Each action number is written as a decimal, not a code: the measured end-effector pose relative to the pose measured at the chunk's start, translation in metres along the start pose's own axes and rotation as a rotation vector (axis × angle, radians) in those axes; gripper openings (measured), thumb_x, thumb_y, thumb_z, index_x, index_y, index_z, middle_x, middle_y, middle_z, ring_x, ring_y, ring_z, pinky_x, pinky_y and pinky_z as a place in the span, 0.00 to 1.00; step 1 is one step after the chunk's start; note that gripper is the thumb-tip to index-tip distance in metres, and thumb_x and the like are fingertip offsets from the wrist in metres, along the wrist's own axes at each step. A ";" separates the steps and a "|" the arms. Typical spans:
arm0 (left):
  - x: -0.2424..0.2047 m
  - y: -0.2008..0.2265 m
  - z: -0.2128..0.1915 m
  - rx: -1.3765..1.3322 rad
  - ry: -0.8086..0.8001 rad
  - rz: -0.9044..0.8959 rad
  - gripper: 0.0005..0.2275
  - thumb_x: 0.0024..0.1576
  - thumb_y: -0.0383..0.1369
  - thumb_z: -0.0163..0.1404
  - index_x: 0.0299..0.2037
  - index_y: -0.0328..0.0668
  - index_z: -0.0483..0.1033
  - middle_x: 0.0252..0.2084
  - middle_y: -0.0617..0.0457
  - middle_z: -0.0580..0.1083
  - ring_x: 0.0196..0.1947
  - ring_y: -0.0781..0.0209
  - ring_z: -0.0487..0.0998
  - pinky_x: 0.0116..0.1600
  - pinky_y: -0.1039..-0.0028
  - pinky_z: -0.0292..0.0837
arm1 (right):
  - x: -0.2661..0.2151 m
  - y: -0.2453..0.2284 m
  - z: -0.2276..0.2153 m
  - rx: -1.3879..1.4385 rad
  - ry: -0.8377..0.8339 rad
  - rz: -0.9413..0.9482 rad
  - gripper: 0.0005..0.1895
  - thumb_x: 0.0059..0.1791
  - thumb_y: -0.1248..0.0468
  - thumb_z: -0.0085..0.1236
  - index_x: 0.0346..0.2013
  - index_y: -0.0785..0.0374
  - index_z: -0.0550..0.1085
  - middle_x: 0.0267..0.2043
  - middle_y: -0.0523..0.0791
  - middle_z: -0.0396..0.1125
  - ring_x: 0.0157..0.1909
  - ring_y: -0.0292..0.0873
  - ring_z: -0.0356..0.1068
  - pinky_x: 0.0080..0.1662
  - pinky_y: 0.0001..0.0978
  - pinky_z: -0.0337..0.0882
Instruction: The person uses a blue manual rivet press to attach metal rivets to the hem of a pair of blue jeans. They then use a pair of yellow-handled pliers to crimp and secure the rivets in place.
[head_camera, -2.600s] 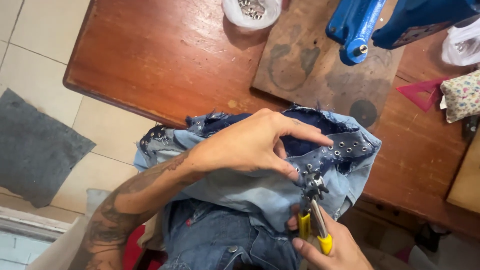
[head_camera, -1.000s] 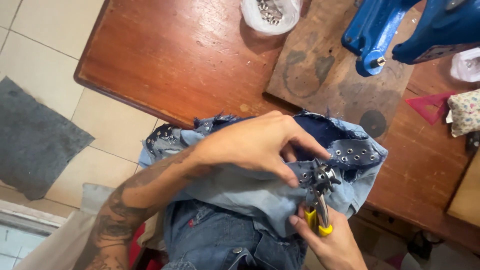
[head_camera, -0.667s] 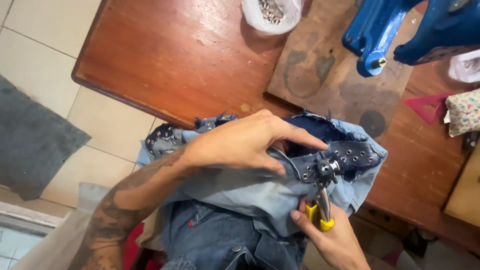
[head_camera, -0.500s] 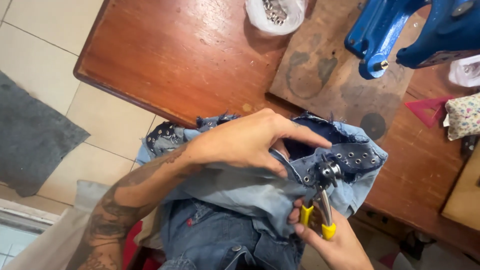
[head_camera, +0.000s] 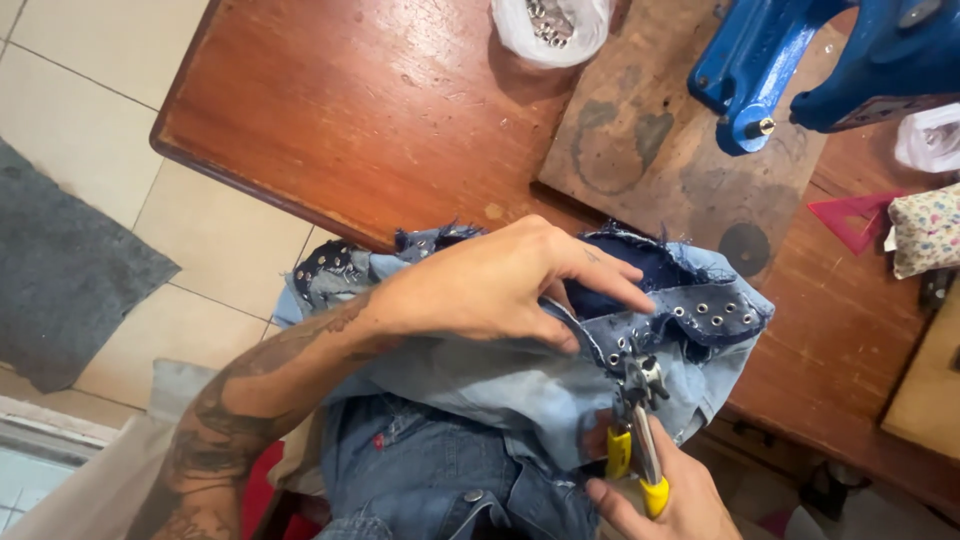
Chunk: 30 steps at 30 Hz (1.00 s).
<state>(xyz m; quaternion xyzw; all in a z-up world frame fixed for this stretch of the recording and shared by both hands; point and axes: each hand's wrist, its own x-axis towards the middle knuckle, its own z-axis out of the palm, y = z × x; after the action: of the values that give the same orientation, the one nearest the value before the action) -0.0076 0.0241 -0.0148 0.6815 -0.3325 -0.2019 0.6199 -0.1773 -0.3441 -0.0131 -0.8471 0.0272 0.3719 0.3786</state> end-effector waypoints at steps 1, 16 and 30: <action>0.000 0.002 0.001 0.007 0.008 -0.002 0.34 0.55 0.24 0.78 0.72 0.63 0.85 0.80 0.42 0.82 0.76 0.50 0.89 0.63 0.70 0.96 | -0.001 0.000 -0.001 -0.126 0.016 0.070 0.36 0.45 0.47 0.88 0.67 0.42 0.86 0.54 0.30 0.96 0.55 0.29 0.94 0.62 0.28 0.86; 0.015 -0.010 -0.014 -0.008 -0.164 0.136 0.26 0.58 0.29 0.77 0.68 0.57 0.88 0.68 0.56 0.91 0.67 0.64 0.92 0.70 0.74 0.85 | 0.025 -0.008 -0.057 -0.096 -0.255 0.053 0.33 0.50 0.50 0.83 0.70 0.49 0.88 0.56 0.34 0.94 0.54 0.31 0.90 0.60 0.28 0.87; 0.046 -0.027 0.011 -0.045 -0.195 0.070 0.37 0.43 0.26 0.78 0.69 0.50 0.88 0.65 0.57 0.92 0.62 0.74 0.93 0.66 0.84 0.85 | 0.031 -0.024 -0.053 -0.036 -0.209 0.116 0.31 0.48 0.54 0.86 0.67 0.51 0.91 0.57 0.35 0.98 0.57 0.32 0.95 0.65 0.30 0.91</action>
<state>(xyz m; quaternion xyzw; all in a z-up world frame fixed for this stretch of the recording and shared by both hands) 0.0224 -0.0160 -0.0365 0.6327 -0.4102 -0.2528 0.6063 -0.1153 -0.3548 0.0048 -0.8075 0.0299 0.4798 0.3418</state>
